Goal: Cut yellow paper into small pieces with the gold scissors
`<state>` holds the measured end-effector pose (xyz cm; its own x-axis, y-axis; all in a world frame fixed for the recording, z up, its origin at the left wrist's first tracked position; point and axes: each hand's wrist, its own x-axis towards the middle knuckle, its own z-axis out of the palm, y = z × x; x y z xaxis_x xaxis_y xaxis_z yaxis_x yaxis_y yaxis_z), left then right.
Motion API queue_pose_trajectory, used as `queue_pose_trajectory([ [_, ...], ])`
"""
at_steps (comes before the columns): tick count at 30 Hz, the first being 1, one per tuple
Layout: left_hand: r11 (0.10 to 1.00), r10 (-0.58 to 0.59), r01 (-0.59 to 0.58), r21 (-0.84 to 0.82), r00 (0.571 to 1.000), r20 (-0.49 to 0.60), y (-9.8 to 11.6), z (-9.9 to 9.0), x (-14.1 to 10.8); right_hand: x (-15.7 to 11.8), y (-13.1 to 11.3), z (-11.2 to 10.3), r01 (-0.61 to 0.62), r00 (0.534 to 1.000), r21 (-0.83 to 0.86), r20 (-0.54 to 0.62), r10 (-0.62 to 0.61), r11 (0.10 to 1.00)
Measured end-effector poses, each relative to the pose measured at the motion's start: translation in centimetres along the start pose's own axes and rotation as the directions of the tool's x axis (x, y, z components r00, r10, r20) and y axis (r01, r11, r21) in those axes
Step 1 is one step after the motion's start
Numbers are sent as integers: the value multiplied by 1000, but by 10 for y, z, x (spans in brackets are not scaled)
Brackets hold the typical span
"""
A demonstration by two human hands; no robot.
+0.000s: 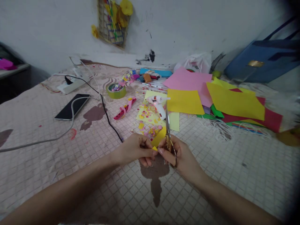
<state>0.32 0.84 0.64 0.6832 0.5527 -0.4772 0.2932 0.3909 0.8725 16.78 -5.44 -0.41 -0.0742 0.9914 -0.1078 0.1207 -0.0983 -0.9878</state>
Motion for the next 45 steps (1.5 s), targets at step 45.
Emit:
queue_pose_trajectory([
  [45,994,-63,70,-84,995,77,2,-5,-2,3,-3,-2,-31,999,-35,-27,30,999],
])
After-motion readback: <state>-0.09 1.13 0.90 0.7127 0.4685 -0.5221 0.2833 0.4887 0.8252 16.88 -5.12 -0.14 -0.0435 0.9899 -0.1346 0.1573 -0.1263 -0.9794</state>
